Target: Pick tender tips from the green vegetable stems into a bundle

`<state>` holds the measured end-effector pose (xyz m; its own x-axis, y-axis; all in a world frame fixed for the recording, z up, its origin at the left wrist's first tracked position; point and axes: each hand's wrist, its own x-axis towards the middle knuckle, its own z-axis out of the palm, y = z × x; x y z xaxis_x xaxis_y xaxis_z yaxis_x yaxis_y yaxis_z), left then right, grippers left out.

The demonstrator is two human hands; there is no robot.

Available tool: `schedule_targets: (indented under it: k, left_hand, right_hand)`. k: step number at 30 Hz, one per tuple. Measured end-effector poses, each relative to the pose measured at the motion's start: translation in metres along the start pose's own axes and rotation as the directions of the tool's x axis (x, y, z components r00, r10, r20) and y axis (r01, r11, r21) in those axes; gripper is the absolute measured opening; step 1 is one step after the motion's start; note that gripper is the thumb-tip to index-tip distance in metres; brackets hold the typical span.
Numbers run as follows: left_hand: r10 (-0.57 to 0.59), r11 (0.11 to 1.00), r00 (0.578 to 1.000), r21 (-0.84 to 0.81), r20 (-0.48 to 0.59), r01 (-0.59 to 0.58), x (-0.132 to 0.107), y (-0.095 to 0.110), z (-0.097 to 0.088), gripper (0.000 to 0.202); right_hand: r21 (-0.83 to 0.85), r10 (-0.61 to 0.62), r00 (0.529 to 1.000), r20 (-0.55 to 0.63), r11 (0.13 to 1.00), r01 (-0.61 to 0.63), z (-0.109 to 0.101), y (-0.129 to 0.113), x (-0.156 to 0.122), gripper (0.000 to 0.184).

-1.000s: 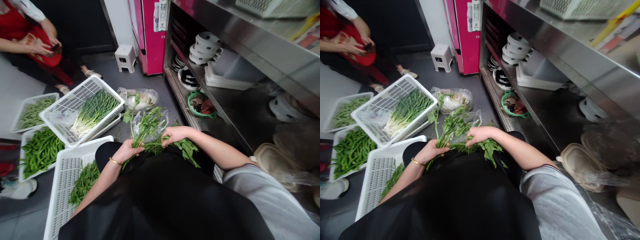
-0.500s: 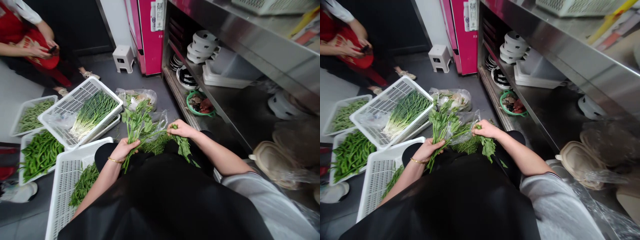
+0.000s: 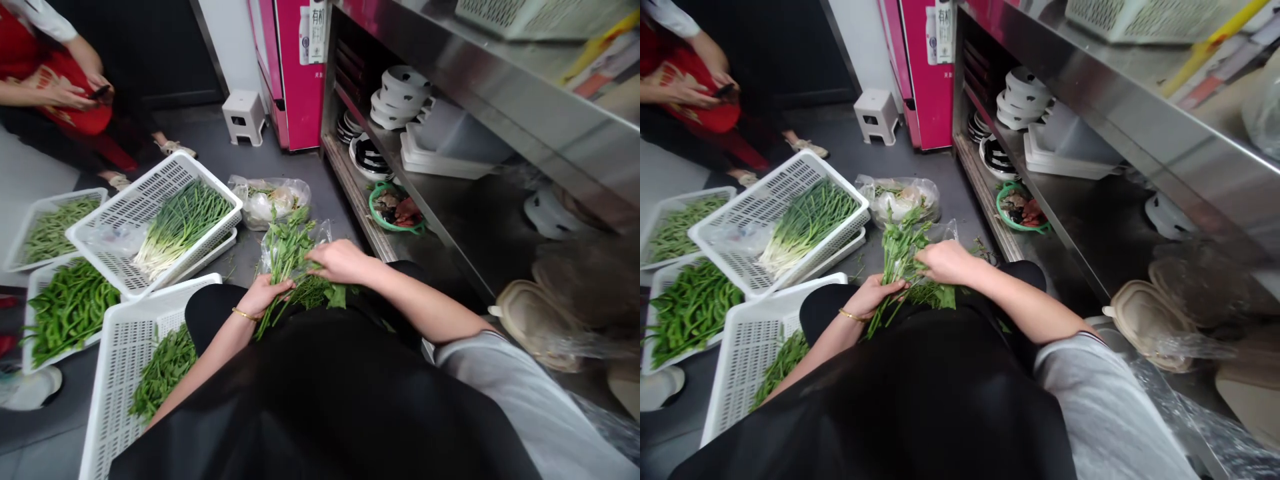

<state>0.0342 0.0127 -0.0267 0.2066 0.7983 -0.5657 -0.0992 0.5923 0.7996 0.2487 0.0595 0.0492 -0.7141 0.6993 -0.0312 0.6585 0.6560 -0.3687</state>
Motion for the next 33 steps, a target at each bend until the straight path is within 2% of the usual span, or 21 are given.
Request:
schedule_targets:
  k: [2, 4, 6, 8, 9, 11, 13, 15, 16, 17, 18, 21, 23, 26, 29, 31, 33]
  left_hand:
    - [0.019, 1.0, 1.0, 0.01, 0.011, -0.019, -0.002, 0.0, 0.0, 0.027]
    - [0.022, 1.0, 0.999, 0.012, 0.036, -0.023, -0.007, 0.001, -0.003, 0.027]
    - [0.02, 0.999, 0.997, 0.037, 0.076, -0.023, -0.013, 0.002, -0.006, 0.027]
    - [0.033, 0.998, 0.994, 0.047, 0.105, -0.038, -0.017, 0.003, -0.009, 0.028]
    - [0.045, 0.998, 0.993, 0.032, 0.112, -0.049, -0.018, 0.004, -0.01, 0.028]
    - [0.081, 0.997, 0.991, -0.029, 0.105, -0.078, -0.018, 0.005, -0.011, 0.028]
    - [0.101, 0.993, 0.992, -0.073, 0.08, -0.095, -0.016, 0.004, -0.013, 0.027]
    - [0.097, 0.993, 0.994, -0.07, 0.041, -0.094, -0.014, 0.003, -0.015, 0.026]
    - [0.082, 0.995, 0.996, -0.057, 0.028, -0.08, -0.013, 0.003, -0.016, 0.026]
    - [0.061, 0.997, 0.998, -0.04, 0.03, -0.059, -0.012, 0.002, -0.015, 0.026]
    - [0.044, 0.999, 0.998, -0.024, 0.041, -0.043, -0.011, 0.002, -0.013, 0.026]
    - [0.046, 0.999, 0.995, 0.018, 0.092, -0.048, -0.01, 0.004, -0.004, 0.032]
    - [0.072, 0.997, 0.992, 0.03, 0.105, -0.075, -0.011, 0.007, 0.001, 0.032]
    - [0.045, 0.999, 0.981, -0.004, 0.187, -0.045, -0.016, 0.012, 0.0, 0.029]
    - [-0.035, 0.998, 0.946, -0.047, 0.321, 0.052, -0.024, 0.014, -0.007, 0.033]
    - [-0.04, 0.994, 0.946, -0.082, 0.32, 0.07, -0.027, 0.012, -0.012, 0.035]
    - [-0.012, 0.991, 0.969, -0.127, 0.245, 0.044, -0.026, 0.008, -0.016, 0.033]
  right_hand:
    - [-0.173, -0.098, 0.973, 0.209, 0.976, 0.135, 0.011, -0.009, 0.015, 0.018]
    - [-0.161, -0.165, 0.931, 0.325, 0.961, 0.226, 0.021, -0.008, 0.021, 0.017]
    - [-0.002, -0.235, 0.924, 0.302, 0.969, 0.247, 0.027, -0.003, 0.02, 0.021]
    - [0.268, -0.257, 0.949, 0.18, 0.942, 0.205, 0.032, 0.003, 0.014, 0.025]
    - [0.418, -0.224, 0.969, 0.103, 0.894, 0.162, 0.034, 0.006, 0.009, 0.027]
    - [0.678, -0.041, 0.999, -0.036, 0.733, 0.055, 0.034, 0.011, -0.002, 0.027]
    - [0.841, 0.21, 0.971, -0.115, 0.541, -0.018, 0.028, 0.019, -0.016, 0.027]
    - [0.904, 0.354, 0.928, -0.12, 0.425, -0.045, 0.017, 0.027, -0.03, 0.028]
    - [0.903, 0.367, 0.924, -0.11, 0.425, -0.061, 0.011, 0.029, -0.035, 0.028]
    - [0.878, 0.356, 0.929, -0.103, 0.472, -0.083, 0.006, 0.031, -0.039, 0.028]
    - [0.822, 0.328, 0.939, -0.103, 0.56, -0.105, 0.001, 0.03, -0.041, 0.027]
    - [0.472, 0.197, 0.971, -0.132, 0.874, -0.113, -0.001, 0.017, -0.033, 0.021]
    - [0.192, 0.095, 0.987, -0.127, 0.979, -0.069, 0.005, 0.006, -0.019, 0.016]
    - [-0.109, -0.031, 0.996, -0.081, 0.994, 0.022, 0.017, -0.004, 0.002, 0.027]
    - [-0.257, -0.13, 0.991, -0.023, 0.959, 0.12, 0.024, -0.005, 0.014, 0.023]
    - [-0.294, -0.159, 0.987, -0.014, 0.944, 0.148, 0.026, -0.003, 0.016, 0.017]
    - [-0.305, -0.156, 0.987, -0.033, 0.942, 0.138, 0.026, -0.001, 0.011, 0.015]
